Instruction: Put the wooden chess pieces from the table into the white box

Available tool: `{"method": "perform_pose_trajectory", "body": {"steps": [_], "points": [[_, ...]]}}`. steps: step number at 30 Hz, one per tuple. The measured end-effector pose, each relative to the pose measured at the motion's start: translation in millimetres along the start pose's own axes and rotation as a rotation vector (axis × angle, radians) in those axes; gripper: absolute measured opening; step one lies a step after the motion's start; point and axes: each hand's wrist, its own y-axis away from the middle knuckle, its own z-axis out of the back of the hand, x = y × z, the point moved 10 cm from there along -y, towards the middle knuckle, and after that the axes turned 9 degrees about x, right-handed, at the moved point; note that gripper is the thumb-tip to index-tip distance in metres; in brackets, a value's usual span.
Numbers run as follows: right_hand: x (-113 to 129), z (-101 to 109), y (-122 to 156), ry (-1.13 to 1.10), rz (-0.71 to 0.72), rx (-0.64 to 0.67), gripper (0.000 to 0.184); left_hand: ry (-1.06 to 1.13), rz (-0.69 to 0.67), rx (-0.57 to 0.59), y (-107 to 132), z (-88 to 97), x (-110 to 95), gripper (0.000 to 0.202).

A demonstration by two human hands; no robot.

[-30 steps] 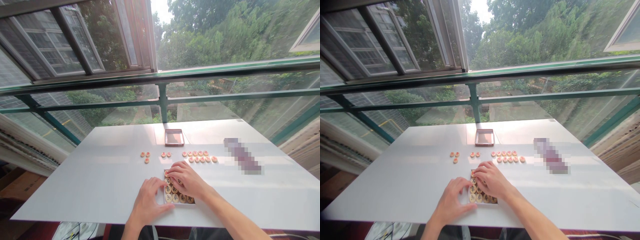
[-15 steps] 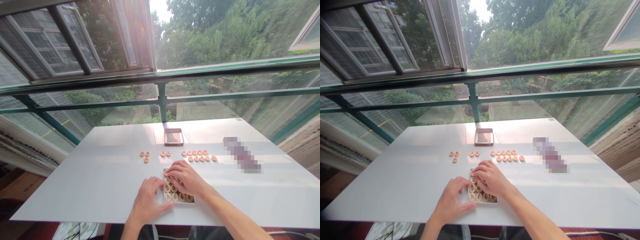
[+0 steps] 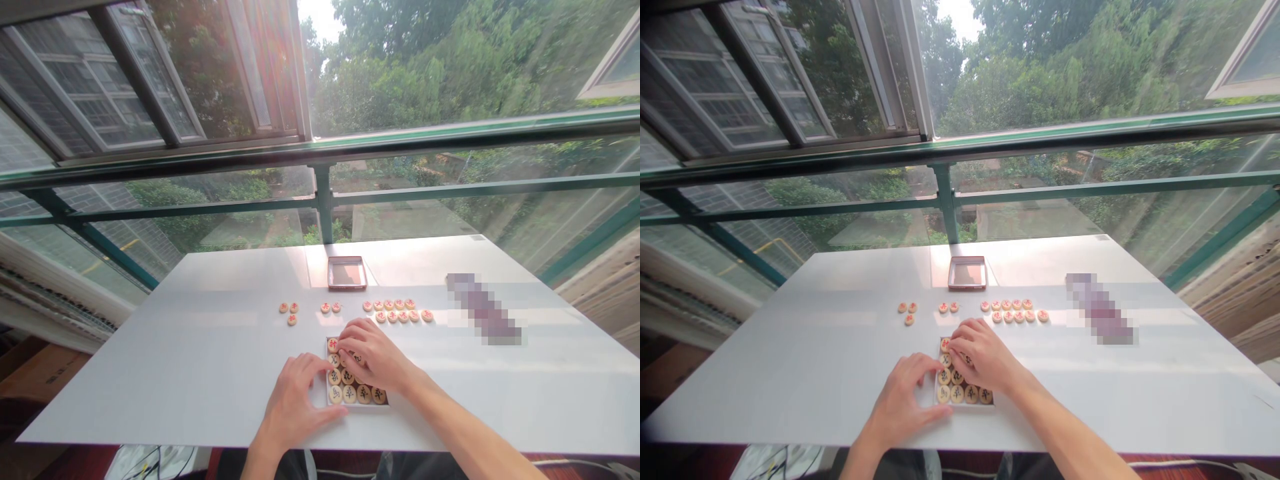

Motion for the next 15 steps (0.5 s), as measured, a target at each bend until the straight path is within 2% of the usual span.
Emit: {"method": "perform_pose_trajectory", "body": {"steps": [8, 15], "points": [[-16.2, 10.2, 2.9, -0.049, -0.061, -0.095, 0.014, 0.005, 0.007, 0.006, 1.5, -0.5, 0.8, 0.048], [-38.4, 29.7, 10.5, -0.08, -0.137, -0.243, 0.014, 0.009, 0.002, 0.008, 1.3, -0.9, 1.6, 0.049]]}}
